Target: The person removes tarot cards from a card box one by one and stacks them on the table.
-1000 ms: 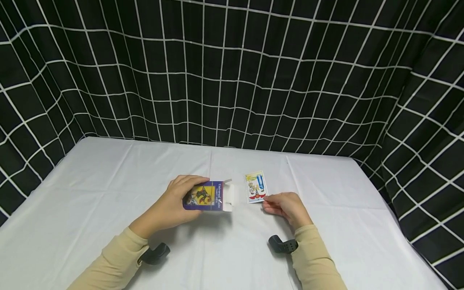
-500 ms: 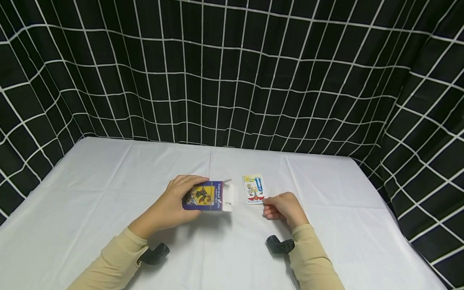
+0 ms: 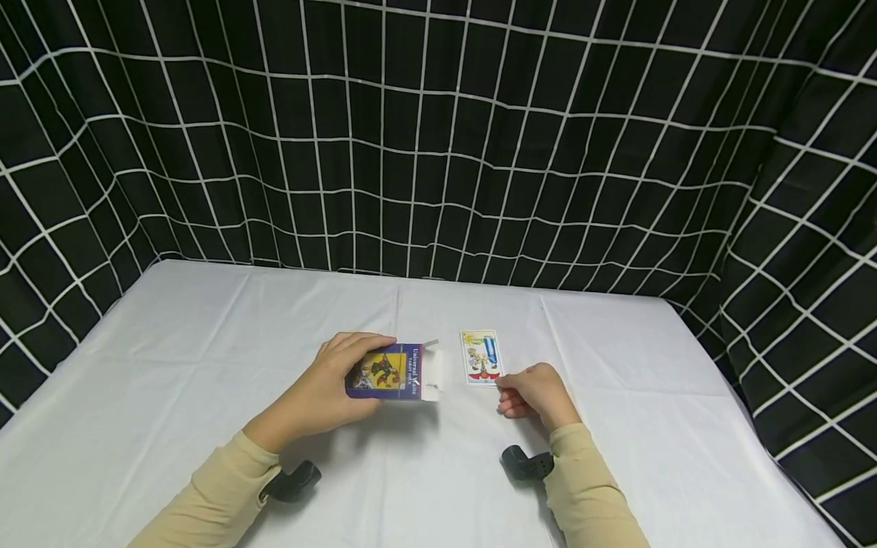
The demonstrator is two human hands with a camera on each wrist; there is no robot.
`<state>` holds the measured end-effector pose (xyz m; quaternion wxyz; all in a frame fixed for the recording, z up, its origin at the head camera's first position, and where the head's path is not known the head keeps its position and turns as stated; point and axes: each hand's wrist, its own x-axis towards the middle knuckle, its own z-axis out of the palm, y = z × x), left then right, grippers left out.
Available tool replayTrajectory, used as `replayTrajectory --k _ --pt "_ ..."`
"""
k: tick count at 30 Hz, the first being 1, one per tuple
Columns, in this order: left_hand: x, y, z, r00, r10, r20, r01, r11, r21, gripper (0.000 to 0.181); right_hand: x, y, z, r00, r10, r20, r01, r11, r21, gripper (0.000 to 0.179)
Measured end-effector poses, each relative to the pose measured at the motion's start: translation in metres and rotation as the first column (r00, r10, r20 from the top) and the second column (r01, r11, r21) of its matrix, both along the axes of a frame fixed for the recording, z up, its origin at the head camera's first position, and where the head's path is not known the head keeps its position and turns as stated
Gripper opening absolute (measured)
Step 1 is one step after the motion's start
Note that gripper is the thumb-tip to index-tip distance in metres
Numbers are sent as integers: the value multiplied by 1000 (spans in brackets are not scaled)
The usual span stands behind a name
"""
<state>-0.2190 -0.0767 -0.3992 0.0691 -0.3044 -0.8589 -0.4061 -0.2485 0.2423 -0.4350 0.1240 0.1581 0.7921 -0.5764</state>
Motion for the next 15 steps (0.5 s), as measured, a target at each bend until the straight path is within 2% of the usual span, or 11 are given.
replayTrajectory --k 8,15 --pt "0 0 -1 1000 6 -5 -6 1000 -2 75 -2 -2 -4 1000 -10 -22 12 996 83 13" --pt "-1 -1 -1 1000 5 -17 -5 1000 -4 74 -3 -3 -4 1000 -12 -21 14 995 96 12"
